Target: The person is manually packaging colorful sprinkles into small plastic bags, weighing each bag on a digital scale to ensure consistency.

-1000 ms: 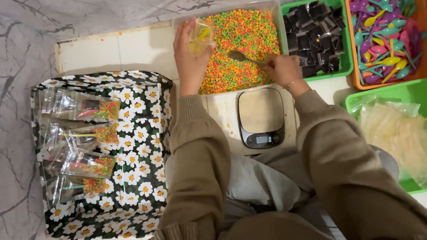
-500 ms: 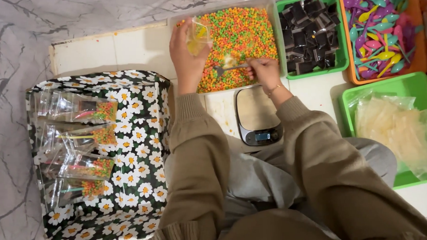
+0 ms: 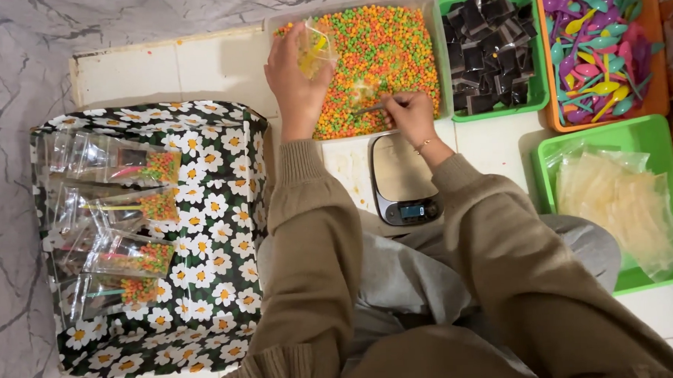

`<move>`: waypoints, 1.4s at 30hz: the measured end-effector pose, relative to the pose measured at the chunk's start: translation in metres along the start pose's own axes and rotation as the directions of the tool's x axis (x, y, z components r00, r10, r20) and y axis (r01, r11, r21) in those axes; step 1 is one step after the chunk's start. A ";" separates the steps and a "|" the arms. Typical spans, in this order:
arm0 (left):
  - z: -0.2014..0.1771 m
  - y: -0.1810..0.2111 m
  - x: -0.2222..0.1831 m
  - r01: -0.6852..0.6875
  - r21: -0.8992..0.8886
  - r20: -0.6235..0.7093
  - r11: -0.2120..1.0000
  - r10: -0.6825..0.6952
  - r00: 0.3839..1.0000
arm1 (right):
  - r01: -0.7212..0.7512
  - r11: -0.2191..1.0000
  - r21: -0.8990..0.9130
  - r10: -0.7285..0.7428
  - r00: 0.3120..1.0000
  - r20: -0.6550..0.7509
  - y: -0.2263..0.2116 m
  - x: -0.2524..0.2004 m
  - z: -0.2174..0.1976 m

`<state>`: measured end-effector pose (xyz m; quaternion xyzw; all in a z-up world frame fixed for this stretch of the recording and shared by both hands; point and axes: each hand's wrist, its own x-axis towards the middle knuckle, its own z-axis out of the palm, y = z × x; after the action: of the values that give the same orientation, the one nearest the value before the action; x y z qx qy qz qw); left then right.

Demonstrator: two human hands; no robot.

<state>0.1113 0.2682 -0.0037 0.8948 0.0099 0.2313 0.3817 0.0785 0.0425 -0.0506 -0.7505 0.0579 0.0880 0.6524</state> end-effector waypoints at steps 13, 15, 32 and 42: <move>0.006 0.005 -0.005 0.108 0.102 0.076 0.989 -0.116 0.990 | -0.092 0.927 0.363 0.146 0.981 -0.126 -0.023 0.026 -0.053; 0.001 0.016 -0.005 0.115 0.122 0.128 0.986 -0.130 0.983 | 0.016 0.924 0.382 0.070 0.975 -0.210 -0.037 0.031 -0.062; 0.028 -0.008 -0.017 -0.055 -0.040 0.002 0.998 0.056 0.998 | 0.685 0.560 -0.466 -0.789 0.612 -0.048 -0.158 -0.021 -0.020; 0.005 0.019 -0.001 0.088 0.034 0.046 0.995 -0.090 0.995 | 0.427 0.670 -0.607 -0.599 0.794 -0.103 -0.030 -0.021 -0.041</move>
<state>0.1099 0.2512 0.0062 0.9048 0.0445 0.1923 0.3773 0.0667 0.0057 -0.0117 -0.8955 -0.0899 -0.2007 0.3870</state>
